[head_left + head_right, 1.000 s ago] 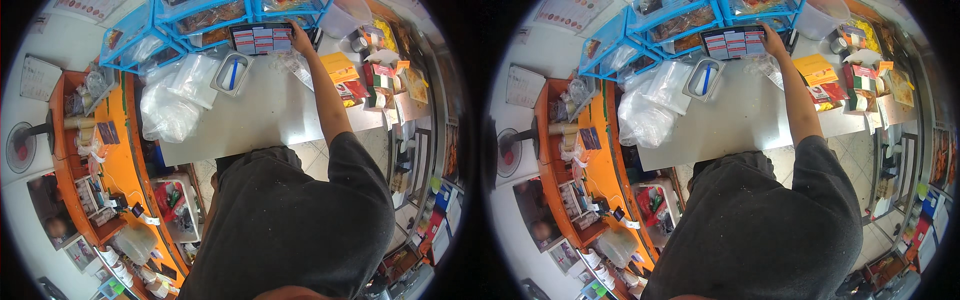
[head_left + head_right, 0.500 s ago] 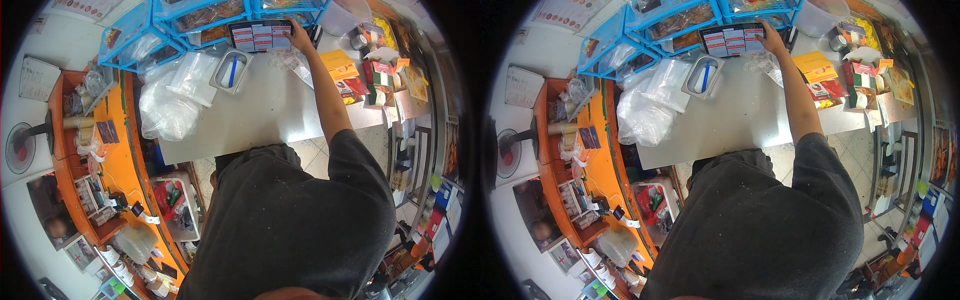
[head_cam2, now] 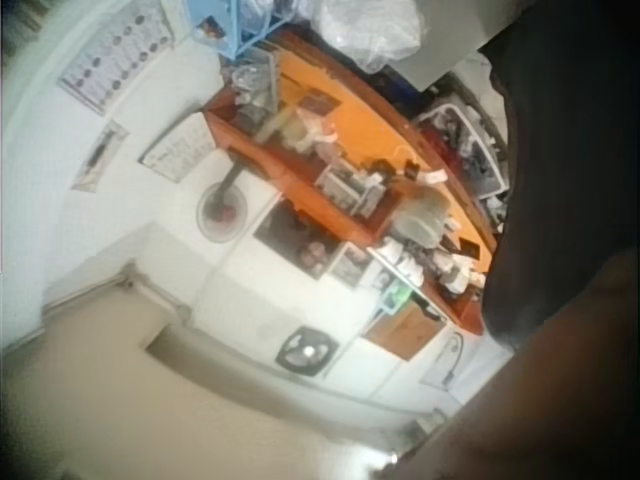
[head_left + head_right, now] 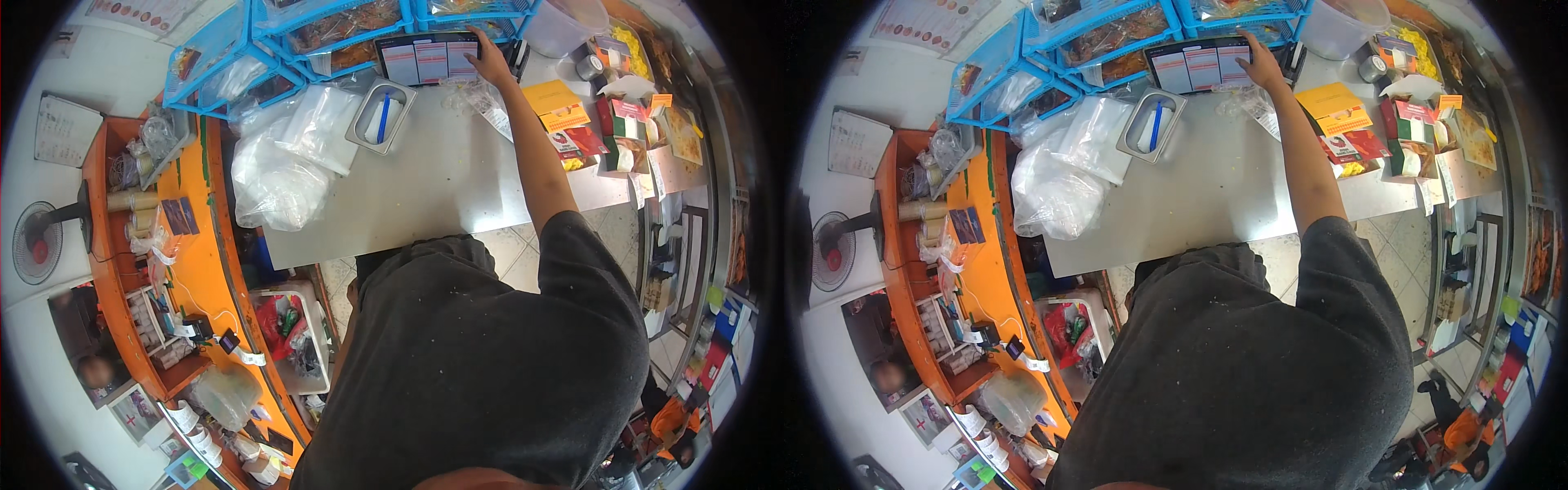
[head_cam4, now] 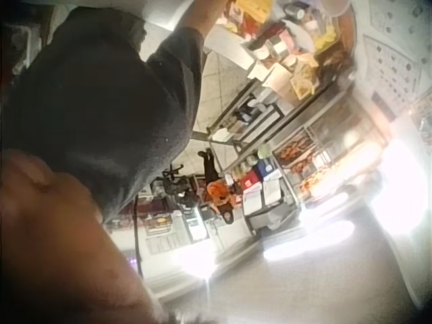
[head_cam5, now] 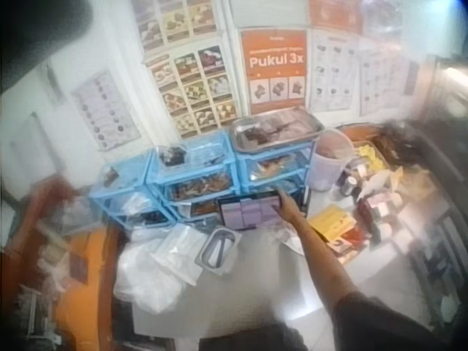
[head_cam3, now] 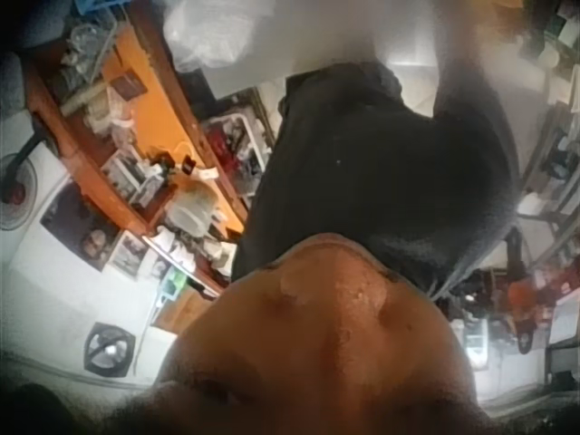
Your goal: The person organizes food items into boxes, writes on a receipt, and places the boxes into a plastic bag.
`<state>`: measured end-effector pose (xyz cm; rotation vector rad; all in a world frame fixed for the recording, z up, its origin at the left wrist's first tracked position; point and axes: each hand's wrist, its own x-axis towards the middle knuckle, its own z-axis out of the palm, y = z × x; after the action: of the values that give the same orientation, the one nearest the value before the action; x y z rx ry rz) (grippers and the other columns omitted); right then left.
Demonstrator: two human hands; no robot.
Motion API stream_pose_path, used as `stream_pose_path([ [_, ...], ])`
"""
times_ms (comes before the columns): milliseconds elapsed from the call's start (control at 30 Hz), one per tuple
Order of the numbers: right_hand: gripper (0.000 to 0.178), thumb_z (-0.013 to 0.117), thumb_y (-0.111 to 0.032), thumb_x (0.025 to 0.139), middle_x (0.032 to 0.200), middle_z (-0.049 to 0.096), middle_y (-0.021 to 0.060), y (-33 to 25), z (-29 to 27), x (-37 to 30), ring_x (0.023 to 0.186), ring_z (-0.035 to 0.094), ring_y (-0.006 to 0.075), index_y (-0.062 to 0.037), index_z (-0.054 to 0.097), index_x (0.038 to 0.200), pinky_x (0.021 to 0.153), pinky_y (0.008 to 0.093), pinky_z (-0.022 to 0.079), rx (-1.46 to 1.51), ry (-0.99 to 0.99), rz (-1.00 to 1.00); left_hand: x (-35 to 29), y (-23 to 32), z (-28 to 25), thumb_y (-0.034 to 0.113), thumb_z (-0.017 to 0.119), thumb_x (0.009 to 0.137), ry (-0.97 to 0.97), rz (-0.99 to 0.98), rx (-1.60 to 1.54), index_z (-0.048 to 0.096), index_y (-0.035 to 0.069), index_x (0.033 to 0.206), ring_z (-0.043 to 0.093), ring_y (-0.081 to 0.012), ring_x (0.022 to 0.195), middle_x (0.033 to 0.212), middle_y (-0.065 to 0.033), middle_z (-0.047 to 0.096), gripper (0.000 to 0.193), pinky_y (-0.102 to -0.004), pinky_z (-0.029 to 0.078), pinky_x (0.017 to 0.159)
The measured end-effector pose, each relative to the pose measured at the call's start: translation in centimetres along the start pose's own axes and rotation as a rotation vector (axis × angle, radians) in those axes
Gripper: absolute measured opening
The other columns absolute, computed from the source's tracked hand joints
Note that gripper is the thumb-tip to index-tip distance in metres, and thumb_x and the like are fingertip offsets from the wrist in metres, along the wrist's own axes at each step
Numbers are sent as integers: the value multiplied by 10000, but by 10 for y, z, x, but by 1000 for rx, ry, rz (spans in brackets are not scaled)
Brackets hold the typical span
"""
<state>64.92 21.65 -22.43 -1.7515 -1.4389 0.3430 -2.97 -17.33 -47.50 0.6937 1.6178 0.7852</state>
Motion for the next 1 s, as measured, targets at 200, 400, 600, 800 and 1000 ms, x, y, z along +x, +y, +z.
stream_pose_path([
  [200, 704, 690, -107, 851, 1245, 578, 281, -3, 4, 2, 1175, 558, 457, -282, 363, 1449, 965, 480, 475, -6, 11, -108, -2, -5, -4, 279, 515, 984, 10, -9, 1, 654, -40, 1151, 653, -261, 995, 1092, -164, 694, 386, -380, 517, 880],
  [400, 672, 664, -45, 874, 1221, 600, 248, 2, 2, 0, 1077, 611, 421, -244, 379, 1449, 905, 441, 492, -20, -3, -15, 0, -5, -2, 283, 516, 981, 3, -17, 12, 654, -39, 1151, 653, -263, 995, 1090, -165, 695, 390, -382, 517, 880],
  [600, 650, 650, -61, 894, 1222, 599, 251, -4, 6, 1, 1067, 616, 416, -261, 382, 1451, 893, 441, 494, -7, -16, -28, -3, -6, -5, 288, 517, 978, 9, -21, 14, 654, -38, 1151, 654, -266, 995, 1088, -165, 695, 394, -385, 516, 880],
  [800, 630, 631, -58, 904, 1321, 562, 229, 1, 1, 1, 1173, 573, 414, -241, 380, 1451, 962, 434, 472, -22, 33, -95, -2, -2, -3, 292, 518, 976, -5, -26, 24, 655, -37, 1152, 654, -268, 995, 1087, -166, 696, 397, -387, 516, 880],
  [1000, 623, 630, -68, 904, 1362, 542, 212, 1, 4, 4, 1249, 526, 407, -230, 374, 1448, 1009, 435, 452, 20, -30, 30, -3, -2, -3, 297, 519, 973, -2, -24, 27, 655, -36, 1152, 654, -270, 995, 1085, -167, 697, 401, -389, 516, 881],
])
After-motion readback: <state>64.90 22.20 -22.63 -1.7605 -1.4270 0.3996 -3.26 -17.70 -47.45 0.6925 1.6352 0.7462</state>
